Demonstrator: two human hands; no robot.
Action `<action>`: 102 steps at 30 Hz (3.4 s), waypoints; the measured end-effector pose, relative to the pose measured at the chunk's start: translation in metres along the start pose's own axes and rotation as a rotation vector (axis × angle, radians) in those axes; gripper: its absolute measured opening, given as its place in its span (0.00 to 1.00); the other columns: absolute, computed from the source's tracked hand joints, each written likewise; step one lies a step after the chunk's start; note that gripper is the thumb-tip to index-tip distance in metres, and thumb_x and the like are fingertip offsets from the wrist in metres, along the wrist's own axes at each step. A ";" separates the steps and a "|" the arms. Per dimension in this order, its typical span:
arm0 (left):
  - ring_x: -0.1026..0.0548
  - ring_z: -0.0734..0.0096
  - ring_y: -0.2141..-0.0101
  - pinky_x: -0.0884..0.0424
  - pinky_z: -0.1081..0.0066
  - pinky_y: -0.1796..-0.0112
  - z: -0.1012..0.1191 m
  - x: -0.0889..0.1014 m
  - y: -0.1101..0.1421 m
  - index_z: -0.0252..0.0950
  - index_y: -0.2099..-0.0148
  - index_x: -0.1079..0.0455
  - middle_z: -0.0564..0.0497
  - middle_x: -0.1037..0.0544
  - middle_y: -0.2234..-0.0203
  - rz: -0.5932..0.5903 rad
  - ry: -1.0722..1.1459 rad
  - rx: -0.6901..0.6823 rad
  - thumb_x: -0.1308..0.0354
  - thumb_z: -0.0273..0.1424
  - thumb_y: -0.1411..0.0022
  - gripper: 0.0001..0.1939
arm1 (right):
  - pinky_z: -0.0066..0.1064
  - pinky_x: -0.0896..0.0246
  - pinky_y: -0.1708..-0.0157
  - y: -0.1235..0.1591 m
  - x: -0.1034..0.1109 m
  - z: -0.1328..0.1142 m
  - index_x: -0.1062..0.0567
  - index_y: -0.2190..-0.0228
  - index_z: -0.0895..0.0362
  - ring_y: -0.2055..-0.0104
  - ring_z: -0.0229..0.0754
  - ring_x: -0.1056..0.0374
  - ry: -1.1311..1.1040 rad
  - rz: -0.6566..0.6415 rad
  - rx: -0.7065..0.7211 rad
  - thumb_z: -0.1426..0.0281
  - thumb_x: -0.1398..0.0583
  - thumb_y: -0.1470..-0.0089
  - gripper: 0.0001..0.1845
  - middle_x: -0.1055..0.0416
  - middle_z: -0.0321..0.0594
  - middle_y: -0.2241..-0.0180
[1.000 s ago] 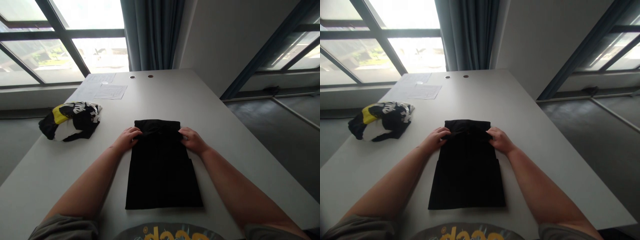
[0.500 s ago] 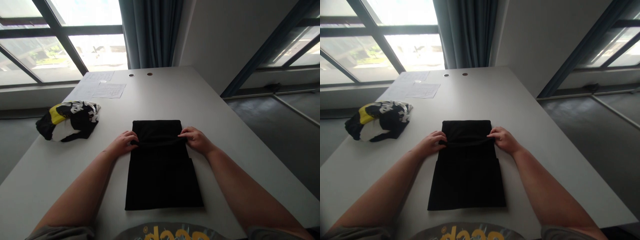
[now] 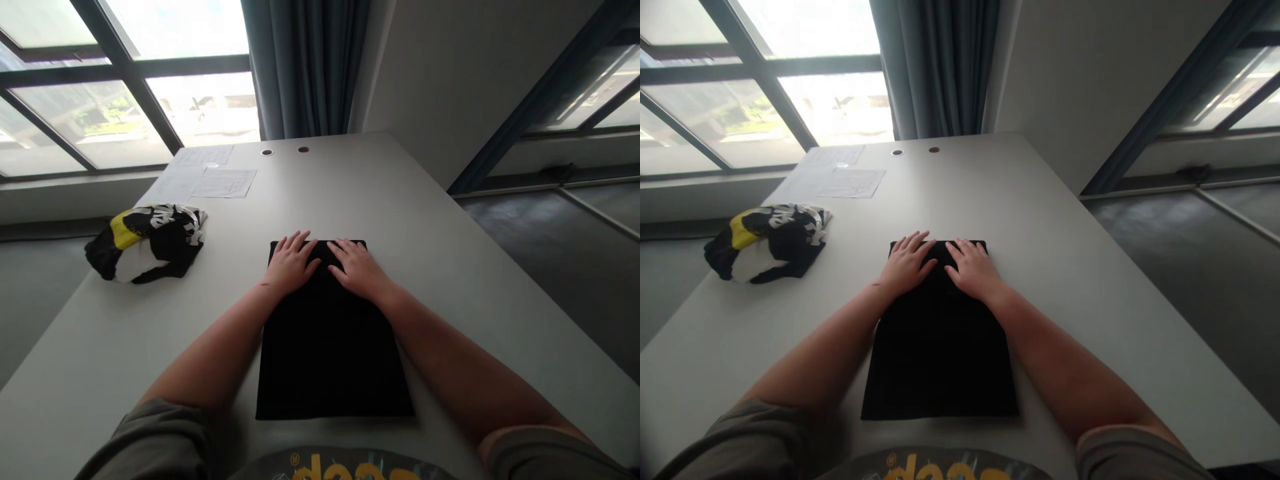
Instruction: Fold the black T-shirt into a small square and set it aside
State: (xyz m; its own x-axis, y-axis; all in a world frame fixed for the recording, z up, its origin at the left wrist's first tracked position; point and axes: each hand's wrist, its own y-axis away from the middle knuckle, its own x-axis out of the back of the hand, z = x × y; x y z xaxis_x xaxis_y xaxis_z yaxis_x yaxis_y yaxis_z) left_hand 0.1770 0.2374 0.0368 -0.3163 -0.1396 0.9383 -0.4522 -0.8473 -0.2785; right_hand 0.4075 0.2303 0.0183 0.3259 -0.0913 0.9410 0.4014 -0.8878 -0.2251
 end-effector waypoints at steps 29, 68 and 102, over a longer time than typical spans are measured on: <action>0.28 0.58 0.41 0.38 0.53 0.35 -0.125 -0.018 0.014 0.44 0.49 0.20 0.49 0.23 0.41 0.045 0.184 0.363 0.53 0.36 0.28 0.19 | 0.46 0.41 0.37 -0.015 -0.023 0.089 0.18 0.53 0.59 0.43 0.53 0.30 -0.088 0.193 -0.325 0.70 0.47 0.38 0.21 0.23 0.53 0.49; 0.36 0.59 0.33 0.41 0.57 0.33 -0.082 0.000 0.023 0.43 0.37 0.29 0.48 0.30 0.35 -0.003 0.183 0.077 0.50 0.40 0.27 0.21 | 0.54 0.47 0.32 -0.015 0.012 0.070 0.26 0.39 0.50 0.36 0.57 0.37 -0.205 0.196 -0.025 0.63 0.47 0.34 0.26 0.28 0.44 0.40; 0.44 0.55 0.28 0.41 0.52 0.31 -0.033 0.031 0.122 0.46 0.30 0.36 0.48 0.41 0.28 -0.089 0.346 0.053 0.51 0.41 0.27 0.26 | 0.56 0.47 0.30 0.113 0.030 0.011 0.24 0.41 0.45 0.27 0.53 0.47 -0.574 0.079 0.020 0.57 0.45 0.32 0.22 0.34 0.41 0.34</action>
State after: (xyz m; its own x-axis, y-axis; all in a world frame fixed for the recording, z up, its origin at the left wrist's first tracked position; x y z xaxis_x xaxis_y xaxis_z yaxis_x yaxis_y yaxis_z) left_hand 0.0843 0.1466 0.0253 -0.5450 0.1099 0.8312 -0.4495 -0.8751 -0.1790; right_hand 0.4721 0.1321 0.0188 0.7652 0.1072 0.6348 0.3711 -0.8792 -0.2988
